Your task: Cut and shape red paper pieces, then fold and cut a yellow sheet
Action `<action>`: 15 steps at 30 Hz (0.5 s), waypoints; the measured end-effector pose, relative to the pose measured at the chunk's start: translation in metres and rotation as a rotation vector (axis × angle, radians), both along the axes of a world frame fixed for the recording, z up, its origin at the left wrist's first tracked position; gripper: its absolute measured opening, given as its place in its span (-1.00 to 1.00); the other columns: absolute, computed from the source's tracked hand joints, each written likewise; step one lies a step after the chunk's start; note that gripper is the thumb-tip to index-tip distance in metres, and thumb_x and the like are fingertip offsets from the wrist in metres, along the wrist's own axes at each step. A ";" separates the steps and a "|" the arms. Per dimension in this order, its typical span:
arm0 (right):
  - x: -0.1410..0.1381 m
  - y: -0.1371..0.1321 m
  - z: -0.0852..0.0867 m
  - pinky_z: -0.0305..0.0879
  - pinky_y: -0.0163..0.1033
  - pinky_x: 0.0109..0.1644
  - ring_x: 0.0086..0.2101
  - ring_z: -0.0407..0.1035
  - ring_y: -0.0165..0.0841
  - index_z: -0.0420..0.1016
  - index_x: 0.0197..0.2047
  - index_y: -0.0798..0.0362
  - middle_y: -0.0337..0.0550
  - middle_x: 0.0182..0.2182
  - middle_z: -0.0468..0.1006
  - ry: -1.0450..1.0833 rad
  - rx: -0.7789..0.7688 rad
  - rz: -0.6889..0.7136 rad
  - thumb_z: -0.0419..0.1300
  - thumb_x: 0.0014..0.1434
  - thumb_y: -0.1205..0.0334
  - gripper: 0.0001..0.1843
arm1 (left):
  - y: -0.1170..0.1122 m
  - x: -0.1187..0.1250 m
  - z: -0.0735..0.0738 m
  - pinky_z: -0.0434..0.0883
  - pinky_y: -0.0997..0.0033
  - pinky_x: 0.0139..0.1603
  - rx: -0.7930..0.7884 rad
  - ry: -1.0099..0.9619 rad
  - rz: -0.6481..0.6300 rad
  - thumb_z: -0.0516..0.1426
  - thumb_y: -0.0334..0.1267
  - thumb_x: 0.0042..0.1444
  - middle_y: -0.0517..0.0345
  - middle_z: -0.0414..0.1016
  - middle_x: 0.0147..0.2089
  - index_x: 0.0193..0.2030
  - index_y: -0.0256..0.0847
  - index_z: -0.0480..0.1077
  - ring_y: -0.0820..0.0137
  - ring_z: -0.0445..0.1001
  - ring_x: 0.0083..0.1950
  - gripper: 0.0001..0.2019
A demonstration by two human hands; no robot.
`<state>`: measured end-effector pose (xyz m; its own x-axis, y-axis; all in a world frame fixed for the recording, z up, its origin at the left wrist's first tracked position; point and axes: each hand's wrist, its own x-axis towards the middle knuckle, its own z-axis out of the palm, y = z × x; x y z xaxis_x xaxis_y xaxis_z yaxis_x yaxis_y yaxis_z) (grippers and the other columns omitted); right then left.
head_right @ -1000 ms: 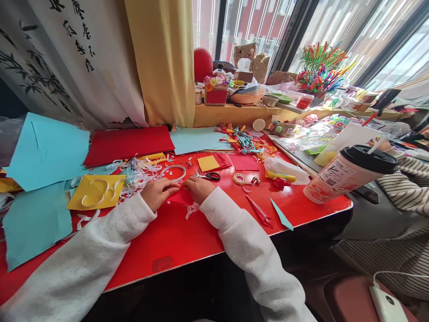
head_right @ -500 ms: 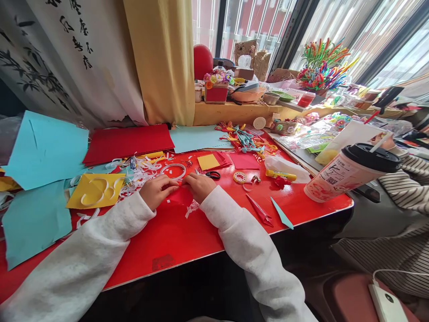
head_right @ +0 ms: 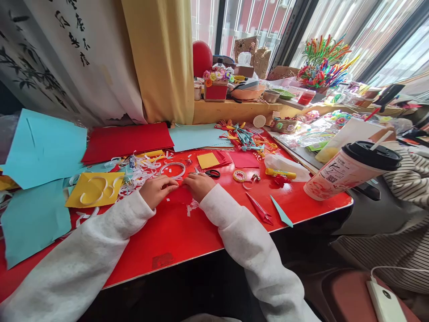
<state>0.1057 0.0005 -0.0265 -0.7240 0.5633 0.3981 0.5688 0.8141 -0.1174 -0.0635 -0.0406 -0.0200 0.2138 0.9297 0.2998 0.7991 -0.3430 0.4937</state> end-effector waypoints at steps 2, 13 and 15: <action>0.000 0.001 0.000 0.07 -0.33 -0.27 -0.33 0.34 -0.42 0.41 -0.33 0.08 -0.18 -0.37 0.48 -0.010 -0.007 -0.001 0.03 0.10 0.29 -0.85 | 0.000 0.000 0.000 0.29 0.42 -0.22 -0.082 0.022 -0.005 0.02 -0.24 0.01 0.12 0.47 -0.31 -0.33 -0.23 0.43 0.38 0.39 -0.25 -0.81; 0.000 -0.003 0.003 -0.04 -0.29 -0.25 -0.40 0.30 -0.49 0.42 -0.31 0.01 -0.26 -0.40 0.48 -0.002 0.058 0.024 -0.01 0.14 0.21 -0.81 | 0.001 0.001 0.003 0.31 0.44 -0.21 -0.130 0.028 0.037 0.07 -0.25 -0.05 0.15 0.49 -0.31 -0.36 -0.20 0.46 0.38 0.41 -0.24 -0.83; 0.000 -0.004 0.004 -0.06 -0.27 -0.23 -0.41 0.30 -0.48 0.41 -0.35 0.02 -0.26 -0.41 0.48 -0.009 0.064 -0.003 0.02 0.12 0.22 -0.83 | 0.001 0.000 0.002 0.31 0.44 -0.23 -0.149 0.004 0.033 0.06 -0.22 -0.04 0.15 0.49 -0.31 -0.34 -0.19 0.45 0.38 0.41 -0.25 -0.81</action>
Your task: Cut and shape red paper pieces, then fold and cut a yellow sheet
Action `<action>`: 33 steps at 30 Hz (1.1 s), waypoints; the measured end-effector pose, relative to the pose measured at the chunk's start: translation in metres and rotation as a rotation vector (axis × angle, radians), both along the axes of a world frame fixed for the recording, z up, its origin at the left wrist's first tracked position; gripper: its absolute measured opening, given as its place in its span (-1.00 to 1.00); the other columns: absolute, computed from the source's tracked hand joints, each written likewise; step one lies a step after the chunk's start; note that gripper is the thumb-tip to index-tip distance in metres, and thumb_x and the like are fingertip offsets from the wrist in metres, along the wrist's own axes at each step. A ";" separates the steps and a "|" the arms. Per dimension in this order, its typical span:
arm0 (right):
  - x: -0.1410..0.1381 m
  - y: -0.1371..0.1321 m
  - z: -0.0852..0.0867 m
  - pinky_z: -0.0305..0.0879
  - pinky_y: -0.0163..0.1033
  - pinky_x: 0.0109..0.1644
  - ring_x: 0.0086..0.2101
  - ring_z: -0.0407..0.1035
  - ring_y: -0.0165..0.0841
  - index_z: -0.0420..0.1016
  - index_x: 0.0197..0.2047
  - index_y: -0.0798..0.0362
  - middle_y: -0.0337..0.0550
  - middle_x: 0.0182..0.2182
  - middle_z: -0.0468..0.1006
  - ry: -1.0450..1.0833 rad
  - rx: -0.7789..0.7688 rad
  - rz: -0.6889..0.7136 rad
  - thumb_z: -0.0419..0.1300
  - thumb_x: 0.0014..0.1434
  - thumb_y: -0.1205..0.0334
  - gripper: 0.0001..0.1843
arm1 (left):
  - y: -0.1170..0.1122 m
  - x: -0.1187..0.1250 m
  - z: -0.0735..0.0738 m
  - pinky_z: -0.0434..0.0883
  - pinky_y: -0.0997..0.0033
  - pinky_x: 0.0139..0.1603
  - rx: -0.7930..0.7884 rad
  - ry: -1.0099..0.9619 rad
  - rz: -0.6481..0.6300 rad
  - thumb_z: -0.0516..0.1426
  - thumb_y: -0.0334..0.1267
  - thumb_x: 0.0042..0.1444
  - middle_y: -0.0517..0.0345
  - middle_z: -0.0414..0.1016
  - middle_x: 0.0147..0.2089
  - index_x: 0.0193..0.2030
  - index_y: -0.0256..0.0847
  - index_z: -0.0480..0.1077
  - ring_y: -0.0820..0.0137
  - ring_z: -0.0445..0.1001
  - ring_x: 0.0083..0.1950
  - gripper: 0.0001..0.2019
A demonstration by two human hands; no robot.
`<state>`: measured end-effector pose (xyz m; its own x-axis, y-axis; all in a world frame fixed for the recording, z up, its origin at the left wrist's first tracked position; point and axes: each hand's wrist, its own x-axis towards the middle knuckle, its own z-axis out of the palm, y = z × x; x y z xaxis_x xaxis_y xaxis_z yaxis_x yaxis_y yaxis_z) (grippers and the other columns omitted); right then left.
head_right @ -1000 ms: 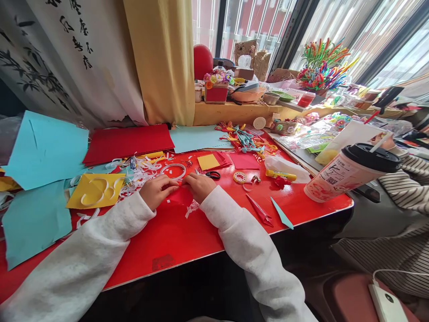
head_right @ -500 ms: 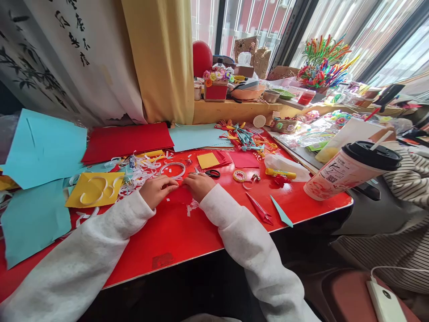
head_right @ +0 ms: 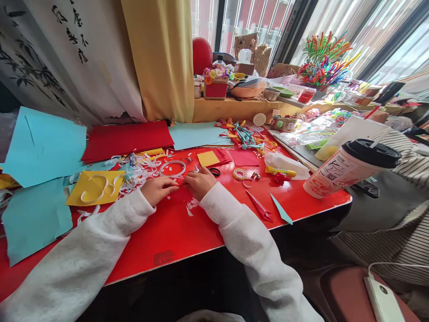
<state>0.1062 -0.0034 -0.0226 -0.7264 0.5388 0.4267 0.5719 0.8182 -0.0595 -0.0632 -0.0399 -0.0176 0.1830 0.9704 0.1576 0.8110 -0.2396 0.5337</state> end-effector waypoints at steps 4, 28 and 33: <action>0.000 0.000 0.001 -0.07 -0.27 -0.22 -0.41 0.29 -0.47 0.39 -0.34 0.03 -0.24 -0.38 0.48 -0.018 -0.010 -0.035 0.04 0.09 0.24 -0.87 | 0.000 -0.002 -0.002 0.31 0.41 -0.20 0.037 -0.023 -0.016 0.01 -0.19 0.00 0.15 0.48 -0.28 -0.33 -0.17 0.45 0.38 0.41 -0.23 -0.78; 0.000 0.001 -0.001 -0.06 -0.27 -0.23 -0.38 0.29 -0.45 0.39 -0.22 0.01 -0.20 -0.37 0.46 -0.043 -0.038 0.018 -0.06 0.17 0.21 -0.77 | 0.001 -0.003 -0.003 0.28 0.43 -0.31 0.105 0.009 -0.003 0.06 -0.27 -0.04 0.14 0.41 -0.40 -0.40 -0.22 0.42 0.43 0.36 -0.36 -0.86; -0.001 0.000 0.002 -0.07 -0.25 -0.21 -0.38 0.29 -0.46 0.40 -0.30 0.05 -0.20 -0.38 0.46 -0.073 -0.040 -0.019 0.01 0.12 0.26 -0.84 | 0.002 -0.004 -0.005 0.29 0.43 -0.31 0.045 -0.016 -0.004 0.05 -0.22 -0.06 0.17 0.47 -0.35 -0.36 -0.16 0.44 0.40 0.39 -0.33 -0.82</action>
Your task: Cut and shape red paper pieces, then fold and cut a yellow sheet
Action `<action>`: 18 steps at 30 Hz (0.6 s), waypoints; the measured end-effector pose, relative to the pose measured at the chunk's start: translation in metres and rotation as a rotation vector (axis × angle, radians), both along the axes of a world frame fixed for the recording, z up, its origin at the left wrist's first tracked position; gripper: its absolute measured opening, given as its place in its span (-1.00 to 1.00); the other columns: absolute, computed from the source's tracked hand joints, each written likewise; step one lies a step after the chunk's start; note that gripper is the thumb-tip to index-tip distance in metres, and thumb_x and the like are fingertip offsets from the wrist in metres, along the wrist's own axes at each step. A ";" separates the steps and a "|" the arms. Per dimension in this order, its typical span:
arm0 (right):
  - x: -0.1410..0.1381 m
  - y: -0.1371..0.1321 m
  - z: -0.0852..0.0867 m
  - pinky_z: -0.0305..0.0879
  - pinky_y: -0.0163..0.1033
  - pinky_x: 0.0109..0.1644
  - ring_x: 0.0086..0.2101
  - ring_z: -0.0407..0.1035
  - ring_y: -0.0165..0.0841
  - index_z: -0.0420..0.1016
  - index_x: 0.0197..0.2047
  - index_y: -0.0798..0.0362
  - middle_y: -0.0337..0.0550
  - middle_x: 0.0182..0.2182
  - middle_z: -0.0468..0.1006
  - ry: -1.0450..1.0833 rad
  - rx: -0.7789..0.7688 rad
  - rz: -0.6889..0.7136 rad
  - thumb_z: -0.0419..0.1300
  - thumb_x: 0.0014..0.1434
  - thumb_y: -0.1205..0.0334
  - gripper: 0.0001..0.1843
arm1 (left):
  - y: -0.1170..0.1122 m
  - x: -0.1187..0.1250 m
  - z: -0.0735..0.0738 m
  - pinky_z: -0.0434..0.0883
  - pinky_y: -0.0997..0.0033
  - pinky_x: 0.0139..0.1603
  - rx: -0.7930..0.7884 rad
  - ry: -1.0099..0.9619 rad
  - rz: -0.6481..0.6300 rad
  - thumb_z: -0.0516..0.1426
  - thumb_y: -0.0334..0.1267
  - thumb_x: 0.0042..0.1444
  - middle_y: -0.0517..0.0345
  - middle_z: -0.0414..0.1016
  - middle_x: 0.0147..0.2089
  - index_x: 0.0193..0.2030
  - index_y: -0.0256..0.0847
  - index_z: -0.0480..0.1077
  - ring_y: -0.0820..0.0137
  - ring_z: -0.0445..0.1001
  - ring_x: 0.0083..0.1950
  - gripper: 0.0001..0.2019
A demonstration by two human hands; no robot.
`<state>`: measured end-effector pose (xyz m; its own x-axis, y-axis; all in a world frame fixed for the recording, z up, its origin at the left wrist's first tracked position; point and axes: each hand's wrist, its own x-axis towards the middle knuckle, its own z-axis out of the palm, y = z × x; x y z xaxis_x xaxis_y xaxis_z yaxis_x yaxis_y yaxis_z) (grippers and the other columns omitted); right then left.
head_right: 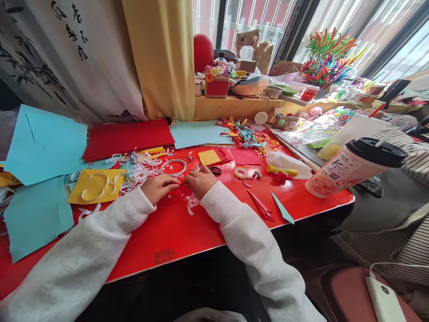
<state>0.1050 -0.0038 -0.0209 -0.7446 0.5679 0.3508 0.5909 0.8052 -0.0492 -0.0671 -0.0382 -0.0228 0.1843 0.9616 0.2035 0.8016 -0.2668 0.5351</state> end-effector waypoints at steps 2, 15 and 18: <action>0.000 0.000 0.001 -0.06 -0.25 -0.21 -0.36 0.30 -0.45 0.40 -0.31 0.05 -0.20 -0.38 0.46 0.001 0.005 -0.002 0.02 0.12 0.26 -0.85 | 0.000 0.000 0.000 0.29 0.44 -0.33 -0.050 -0.011 0.008 0.02 -0.15 -0.03 0.18 0.49 -0.39 -0.39 -0.15 0.46 0.40 0.40 -0.35 -0.78; 0.001 0.004 -0.001 0.02 -0.31 -0.24 -0.37 0.30 -0.44 0.38 -0.31 0.09 -0.15 -0.36 0.44 -0.003 -0.115 0.003 0.02 0.12 0.25 -0.85 | -0.001 0.001 0.003 0.30 0.43 -0.31 -0.047 0.009 0.051 0.09 -0.22 -0.09 0.19 0.48 -0.37 -0.39 -0.15 0.45 0.41 0.40 -0.35 -0.85; 0.001 0.004 -0.001 0.03 -0.30 -0.24 -0.36 0.29 -0.42 0.37 -0.33 0.09 -0.15 -0.37 0.43 0.005 -0.088 0.002 0.01 0.12 0.26 -0.85 | 0.000 0.000 0.002 0.30 0.43 -0.29 -0.066 -0.010 0.015 0.05 -0.18 -0.04 0.18 0.48 -0.36 -0.36 -0.15 0.46 0.40 0.40 -0.32 -0.80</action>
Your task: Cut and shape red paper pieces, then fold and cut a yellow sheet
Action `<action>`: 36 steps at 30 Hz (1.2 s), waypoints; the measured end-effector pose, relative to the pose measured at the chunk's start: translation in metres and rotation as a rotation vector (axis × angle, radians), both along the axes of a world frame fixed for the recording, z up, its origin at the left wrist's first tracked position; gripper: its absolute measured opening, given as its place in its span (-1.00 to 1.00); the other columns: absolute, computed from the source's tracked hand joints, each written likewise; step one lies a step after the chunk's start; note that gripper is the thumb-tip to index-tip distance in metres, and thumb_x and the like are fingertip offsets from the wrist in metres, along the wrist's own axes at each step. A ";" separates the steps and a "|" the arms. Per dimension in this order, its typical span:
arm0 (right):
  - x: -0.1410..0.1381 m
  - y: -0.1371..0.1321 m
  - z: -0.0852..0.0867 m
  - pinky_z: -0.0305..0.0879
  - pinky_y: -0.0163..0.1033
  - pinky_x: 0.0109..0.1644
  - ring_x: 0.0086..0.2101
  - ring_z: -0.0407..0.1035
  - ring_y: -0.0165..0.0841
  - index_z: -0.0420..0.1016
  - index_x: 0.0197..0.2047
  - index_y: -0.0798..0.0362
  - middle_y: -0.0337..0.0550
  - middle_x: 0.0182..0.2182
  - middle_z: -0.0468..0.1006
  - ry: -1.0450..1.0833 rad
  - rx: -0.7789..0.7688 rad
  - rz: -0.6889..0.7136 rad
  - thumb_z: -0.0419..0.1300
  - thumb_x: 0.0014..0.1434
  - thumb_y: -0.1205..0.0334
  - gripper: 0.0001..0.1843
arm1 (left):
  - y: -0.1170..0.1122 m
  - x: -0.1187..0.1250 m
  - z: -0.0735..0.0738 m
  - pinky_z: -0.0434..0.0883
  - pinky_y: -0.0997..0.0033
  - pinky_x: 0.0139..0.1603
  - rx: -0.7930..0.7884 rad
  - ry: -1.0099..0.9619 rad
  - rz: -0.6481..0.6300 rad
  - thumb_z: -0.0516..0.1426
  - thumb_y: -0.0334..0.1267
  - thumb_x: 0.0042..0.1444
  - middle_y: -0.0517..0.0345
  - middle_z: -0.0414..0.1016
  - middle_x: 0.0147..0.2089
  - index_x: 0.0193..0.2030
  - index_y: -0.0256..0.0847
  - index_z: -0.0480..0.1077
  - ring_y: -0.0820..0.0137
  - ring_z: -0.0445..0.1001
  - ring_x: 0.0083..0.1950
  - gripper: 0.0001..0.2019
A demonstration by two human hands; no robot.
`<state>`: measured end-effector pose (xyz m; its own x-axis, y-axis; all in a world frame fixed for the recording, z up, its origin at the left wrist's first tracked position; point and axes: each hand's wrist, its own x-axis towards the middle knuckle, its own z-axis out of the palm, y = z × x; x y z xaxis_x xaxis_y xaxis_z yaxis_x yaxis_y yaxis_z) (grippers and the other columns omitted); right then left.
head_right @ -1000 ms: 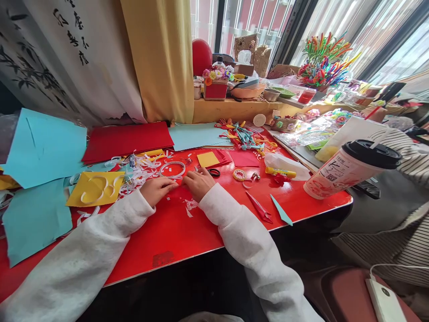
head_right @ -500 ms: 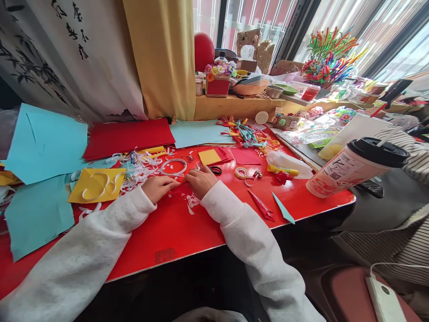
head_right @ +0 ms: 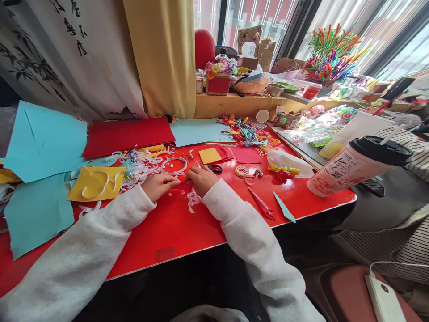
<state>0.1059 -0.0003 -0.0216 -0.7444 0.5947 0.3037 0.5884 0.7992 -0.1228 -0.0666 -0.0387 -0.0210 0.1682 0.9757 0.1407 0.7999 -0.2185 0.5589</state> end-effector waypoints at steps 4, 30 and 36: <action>0.001 0.001 0.000 0.06 -0.30 -0.25 -0.35 0.30 -0.41 0.40 -0.31 0.07 -0.15 -0.35 0.43 0.002 0.001 0.003 0.03 0.11 0.25 -0.85 | 0.000 0.000 0.000 0.29 0.40 -0.25 -0.015 0.015 0.015 0.06 -0.20 -0.04 0.15 0.46 -0.34 -0.36 -0.18 0.45 0.38 0.38 -0.30 -0.81; -0.001 0.004 -0.005 0.19 -0.37 -0.34 -0.44 0.32 -0.44 0.35 -0.14 0.18 -0.09 -0.40 0.47 0.227 -0.224 -0.058 0.03 0.10 0.27 -0.74 | -0.002 0.000 -0.004 0.26 0.45 -0.32 0.316 0.046 -0.040 0.04 -0.30 0.01 0.12 0.35 -0.38 -0.39 -0.27 0.39 0.45 0.31 -0.36 -0.86; -0.001 0.003 -0.003 0.18 -0.37 -0.36 -0.45 0.30 -0.43 0.25 -0.07 0.17 -0.16 -0.47 0.43 0.297 -0.199 -0.100 0.10 0.04 0.31 -0.65 | 0.002 -0.002 -0.005 0.29 0.41 -0.31 0.157 -0.132 0.048 0.13 -0.19 -0.10 0.12 0.44 -0.35 -0.28 -0.21 0.43 0.42 0.35 -0.39 -0.77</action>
<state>0.1044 0.0026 -0.0243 -0.5761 0.7292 0.3692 0.5778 0.6828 -0.4471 -0.0687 -0.0365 -0.0262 0.0921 0.9464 0.3096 0.7334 -0.2748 0.6218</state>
